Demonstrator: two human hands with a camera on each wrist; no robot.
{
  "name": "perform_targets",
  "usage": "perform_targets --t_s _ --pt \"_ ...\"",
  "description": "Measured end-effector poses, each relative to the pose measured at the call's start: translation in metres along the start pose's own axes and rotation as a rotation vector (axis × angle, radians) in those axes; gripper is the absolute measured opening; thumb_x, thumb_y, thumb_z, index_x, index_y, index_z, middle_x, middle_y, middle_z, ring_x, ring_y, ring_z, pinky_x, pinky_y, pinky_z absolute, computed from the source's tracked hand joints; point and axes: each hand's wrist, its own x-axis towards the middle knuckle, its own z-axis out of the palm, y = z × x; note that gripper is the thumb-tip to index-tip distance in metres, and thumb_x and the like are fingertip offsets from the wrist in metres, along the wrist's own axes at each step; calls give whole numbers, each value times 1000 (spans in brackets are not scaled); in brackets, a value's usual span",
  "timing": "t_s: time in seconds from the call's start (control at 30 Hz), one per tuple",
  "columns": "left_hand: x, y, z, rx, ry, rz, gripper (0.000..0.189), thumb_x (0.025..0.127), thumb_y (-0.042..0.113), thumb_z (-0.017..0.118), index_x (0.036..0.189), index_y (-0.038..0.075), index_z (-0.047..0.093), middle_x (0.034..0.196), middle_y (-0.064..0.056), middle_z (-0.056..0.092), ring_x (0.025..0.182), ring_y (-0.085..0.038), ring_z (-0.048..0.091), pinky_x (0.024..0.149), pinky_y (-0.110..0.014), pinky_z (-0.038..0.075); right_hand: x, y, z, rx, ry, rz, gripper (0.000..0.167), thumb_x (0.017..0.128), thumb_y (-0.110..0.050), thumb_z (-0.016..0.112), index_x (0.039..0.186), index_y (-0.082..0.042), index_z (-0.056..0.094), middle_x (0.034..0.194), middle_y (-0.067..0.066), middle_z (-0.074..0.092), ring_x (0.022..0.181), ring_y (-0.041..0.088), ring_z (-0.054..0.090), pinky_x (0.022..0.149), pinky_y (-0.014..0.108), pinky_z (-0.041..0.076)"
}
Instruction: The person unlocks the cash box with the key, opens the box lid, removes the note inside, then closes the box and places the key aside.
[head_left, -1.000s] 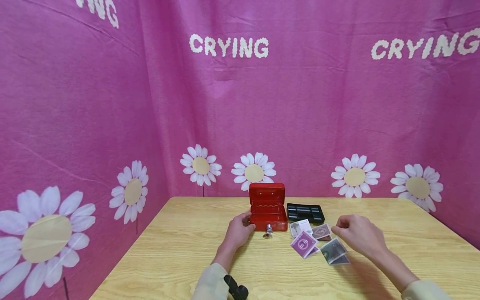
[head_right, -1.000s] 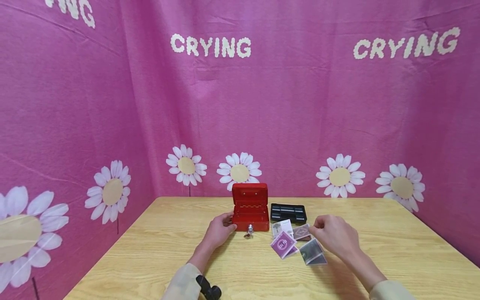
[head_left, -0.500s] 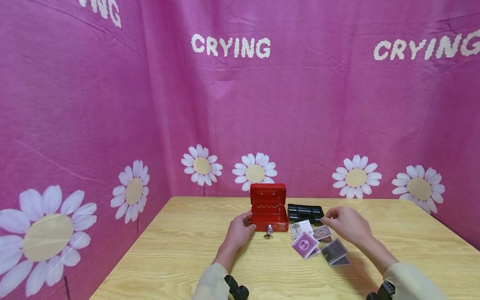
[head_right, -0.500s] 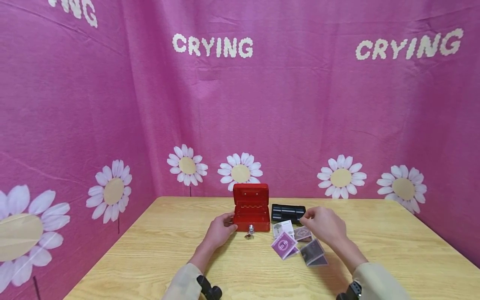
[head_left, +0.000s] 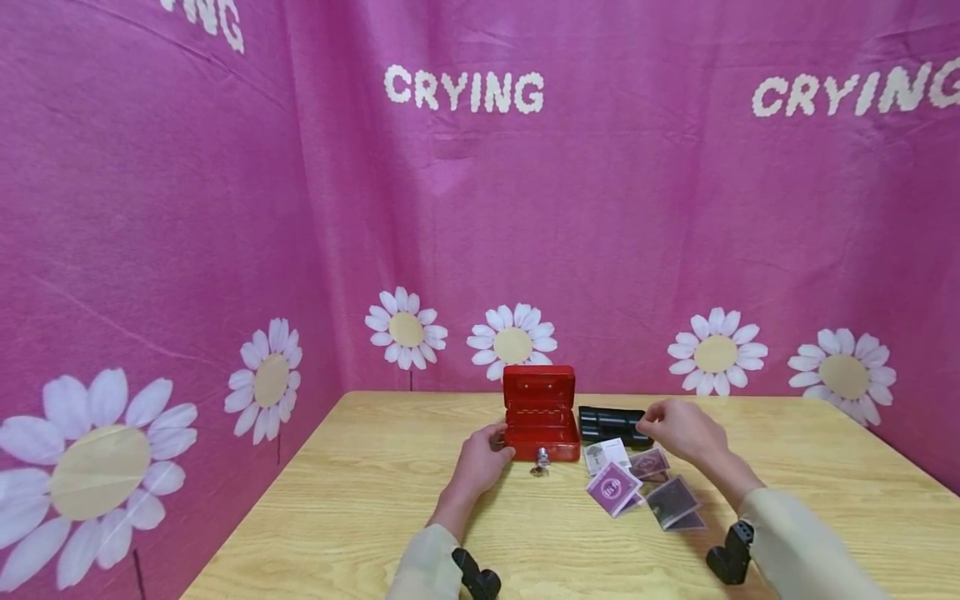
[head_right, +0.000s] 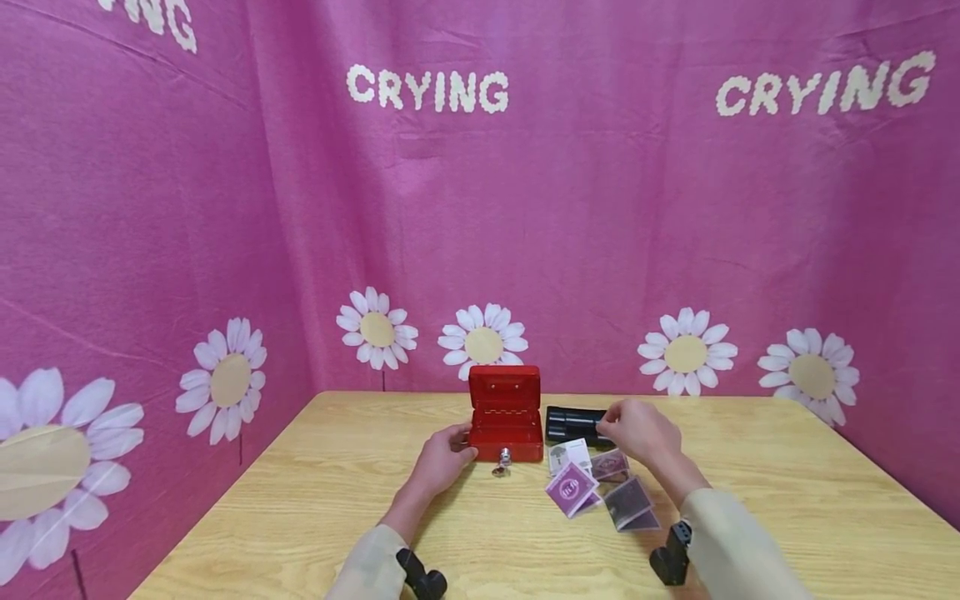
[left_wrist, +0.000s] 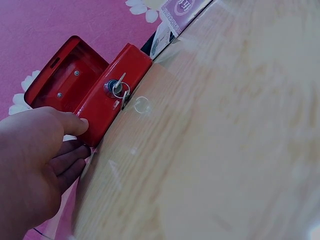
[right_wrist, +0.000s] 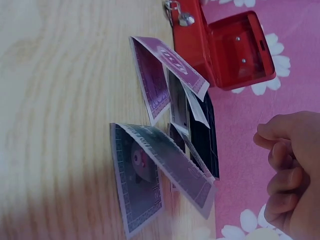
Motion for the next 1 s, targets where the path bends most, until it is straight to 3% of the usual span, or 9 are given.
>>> perform_targets --t_s 0.43,1.0 --pt "0 -1 -3 -4 -2 25 45 94 4 64 137 -1 56 124 -15 68 108 -25 64 97 -43 53 20 6 4 -2 -16 -18 25 89 -31 68 98 -9 75 84 3 69 73 18 57 56 31 41" --pt "-2 3 -1 -12 -7 -4 45 95 5 62 139 0 54 128 -15 66 111 -25 63 100 -43 52 38 21 16 19 -48 14 26 90 -30 68 101 -7 75 92 8 72 80 22 59 61 32 44"
